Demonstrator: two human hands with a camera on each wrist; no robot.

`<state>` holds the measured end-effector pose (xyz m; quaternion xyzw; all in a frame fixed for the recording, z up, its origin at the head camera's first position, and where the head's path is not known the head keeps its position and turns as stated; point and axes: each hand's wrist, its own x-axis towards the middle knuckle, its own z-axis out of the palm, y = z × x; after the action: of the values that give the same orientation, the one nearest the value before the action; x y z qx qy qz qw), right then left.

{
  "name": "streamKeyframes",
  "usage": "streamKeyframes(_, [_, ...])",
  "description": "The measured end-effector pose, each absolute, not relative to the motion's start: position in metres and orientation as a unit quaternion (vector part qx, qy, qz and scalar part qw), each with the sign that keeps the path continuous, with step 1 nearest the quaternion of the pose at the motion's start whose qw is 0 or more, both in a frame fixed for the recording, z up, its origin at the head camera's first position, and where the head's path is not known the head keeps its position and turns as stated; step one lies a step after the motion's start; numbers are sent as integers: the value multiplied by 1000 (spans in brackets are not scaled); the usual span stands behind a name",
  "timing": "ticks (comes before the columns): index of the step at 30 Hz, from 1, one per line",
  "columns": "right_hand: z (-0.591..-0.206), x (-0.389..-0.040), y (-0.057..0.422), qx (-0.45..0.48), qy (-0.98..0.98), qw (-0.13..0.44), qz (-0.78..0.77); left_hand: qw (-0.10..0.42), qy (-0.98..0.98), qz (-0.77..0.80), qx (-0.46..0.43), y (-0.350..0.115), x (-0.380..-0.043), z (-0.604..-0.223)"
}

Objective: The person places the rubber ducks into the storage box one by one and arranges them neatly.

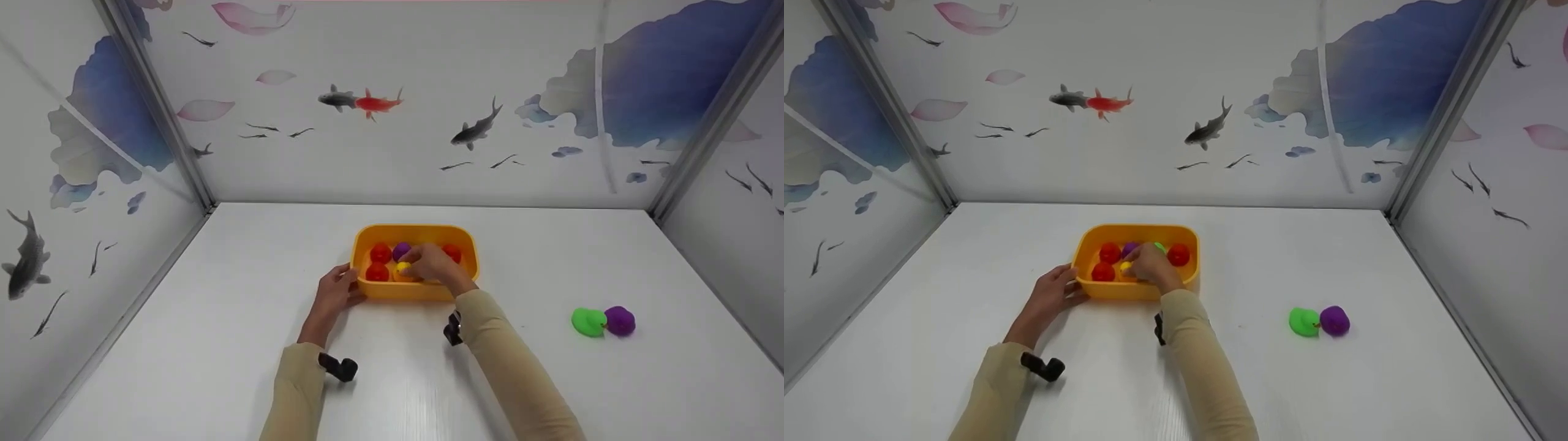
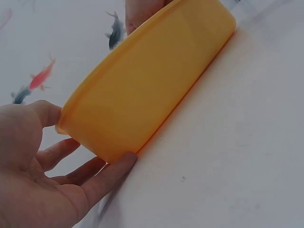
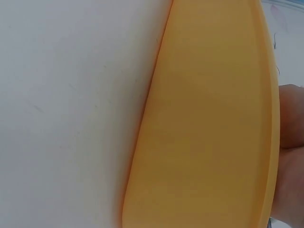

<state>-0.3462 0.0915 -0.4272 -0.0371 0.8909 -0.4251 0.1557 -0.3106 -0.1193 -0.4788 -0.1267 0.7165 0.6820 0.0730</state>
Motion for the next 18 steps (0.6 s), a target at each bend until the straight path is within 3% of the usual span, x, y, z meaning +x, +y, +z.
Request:
streamKeyframes(11, [-428, -343, 93, -15, 881, 155, -448, 79, 718, 680, -129, -118, -309, -480])
streamKeyframes(18, [-418, -343, 101, -62, 893, 126, -428, 77, 718, 679, -130, -119, -310, -480])
